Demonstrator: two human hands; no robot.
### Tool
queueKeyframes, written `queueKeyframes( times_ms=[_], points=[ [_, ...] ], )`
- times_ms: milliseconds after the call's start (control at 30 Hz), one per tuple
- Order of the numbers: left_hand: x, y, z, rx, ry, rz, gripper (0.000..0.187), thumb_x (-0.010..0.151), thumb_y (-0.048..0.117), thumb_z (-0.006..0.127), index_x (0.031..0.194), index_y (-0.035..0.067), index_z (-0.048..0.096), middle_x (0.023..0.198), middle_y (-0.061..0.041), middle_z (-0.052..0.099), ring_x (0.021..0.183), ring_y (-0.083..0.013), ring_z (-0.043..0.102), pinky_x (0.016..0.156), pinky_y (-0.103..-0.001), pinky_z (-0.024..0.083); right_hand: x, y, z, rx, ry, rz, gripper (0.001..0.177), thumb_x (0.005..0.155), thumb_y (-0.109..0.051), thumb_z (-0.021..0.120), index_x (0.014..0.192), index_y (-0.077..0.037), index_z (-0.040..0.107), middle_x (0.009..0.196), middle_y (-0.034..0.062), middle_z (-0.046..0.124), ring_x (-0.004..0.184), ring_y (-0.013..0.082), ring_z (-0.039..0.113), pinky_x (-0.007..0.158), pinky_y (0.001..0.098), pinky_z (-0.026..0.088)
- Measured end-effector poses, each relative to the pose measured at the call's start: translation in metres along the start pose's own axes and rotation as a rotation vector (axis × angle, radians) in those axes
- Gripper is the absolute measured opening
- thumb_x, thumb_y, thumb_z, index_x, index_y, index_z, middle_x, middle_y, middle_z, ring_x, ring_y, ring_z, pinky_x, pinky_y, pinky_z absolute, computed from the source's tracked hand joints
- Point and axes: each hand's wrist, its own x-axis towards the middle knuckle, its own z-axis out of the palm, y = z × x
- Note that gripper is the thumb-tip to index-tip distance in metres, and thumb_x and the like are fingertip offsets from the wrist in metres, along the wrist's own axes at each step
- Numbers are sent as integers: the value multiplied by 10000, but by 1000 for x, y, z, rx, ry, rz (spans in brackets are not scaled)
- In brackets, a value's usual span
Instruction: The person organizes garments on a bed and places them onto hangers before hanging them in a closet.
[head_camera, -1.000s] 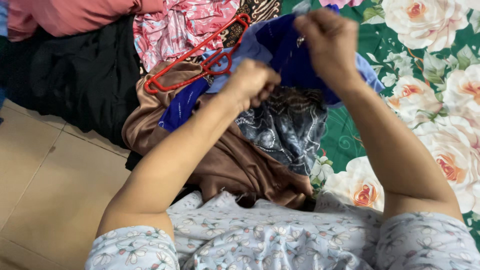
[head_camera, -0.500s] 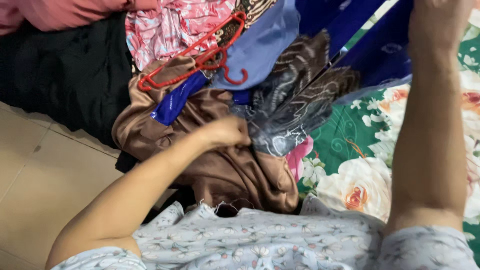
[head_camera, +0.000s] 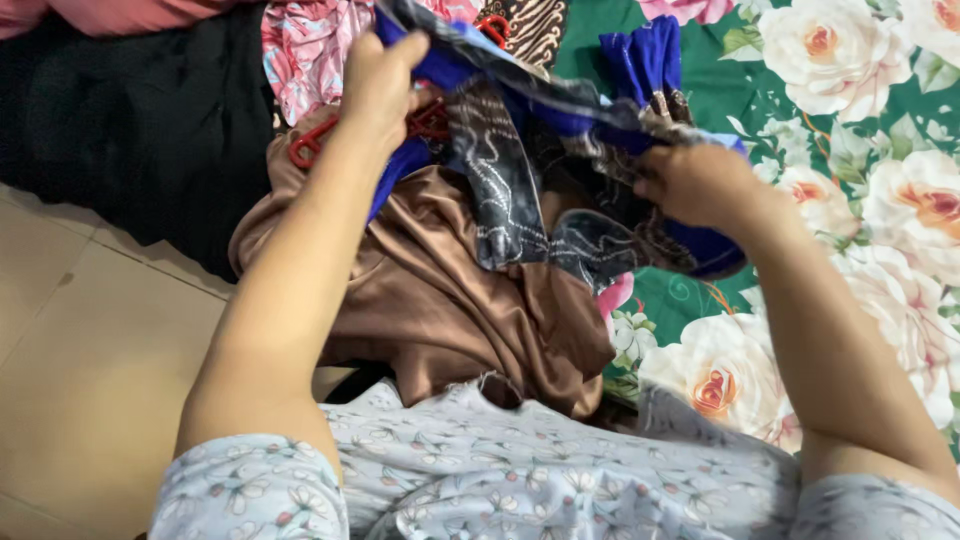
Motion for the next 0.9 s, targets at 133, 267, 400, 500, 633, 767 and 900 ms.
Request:
queueKeyframes(
  times_ms=[133, 267, 400, 500, 633, 767, 900],
  points=[
    [20, -20, -51, 723, -24, -46, 336, 830, 85, 722, 1140, 161, 616, 989, 3, 712, 891, -169, 719, 694, -370, 609, 15, 25, 66, 50, 221, -196, 477, 802, -416, 667, 1200, -161, 732, 1057, 172, 725, 873, 421, 707, 679, 547, 553],
    [25, -15, -78, 1387, -24, 235, 281, 902, 256, 755, 1116, 79, 710, 1054, -151, 748, 984, -316, 724, 871, -422, 560, 16, 39, 58, 175, 280, -83, 303, 995, -367, 627, 1207, -180, 739, 1103, 111, 736, 975, 363, 713, 806, 477, 561],
    [3, -10, -61, 1673, -200, -57, 322, 917, 382, 731, 1070, 98, 746, 1066, -208, 719, 1009, -397, 688, 888, -501, 519, 17, 35, 41, 174, 546, -67, 300, 992, -275, 717, 1265, -150, 719, 1146, 105, 684, 1059, 346, 668, 844, 460, 548],
    [-11, -23, -54, 1679, -353, 51, 331, 870, 394, 742, 1046, 114, 755, 1034, -195, 710, 997, -402, 671, 865, -520, 506, 17, 34, 41, 118, 667, -82, 440, 915, -205, 773, 1337, -123, 682, 1170, 125, 632, 1105, 349, 615, 849, 453, 529],
    [-6, -28, -54, 1831, -244, 36, 238, 957, 206, 619, 1119, 127, 774, 1117, -220, 737, 1076, -406, 700, 928, -521, 540, 21, 44, 55, -26, 788, 2, 486, 908, -184, 817, 1354, -124, 632, 1193, 126, 589, 1168, 343, 545, 907, 449, 489],
    [-12, -9, -59, 1945, -440, -99, 314, 859, 171, 658, 1164, 139, 724, 1178, -217, 694, 1123, -403, 658, 951, -540, 492, 24, 65, 73, -81, 828, 108, 321, 879, -174, 773, 1183, -136, 674, 1174, 109, 612, 1123, 320, 549, 924, 454, 476],
    [-16, 6, -79, 1712, -383, -144, 338, 897, 214, 623, 1227, 241, 687, 1138, -208, 679, 1062, -427, 644, 921, -565, 487, 29, 87, 92, 164, 669, 166, 119, 987, -183, 713, 1093, -130, 727, 1145, 119, 691, 1045, 392, 631, 840, 506, 498]
  ],
)
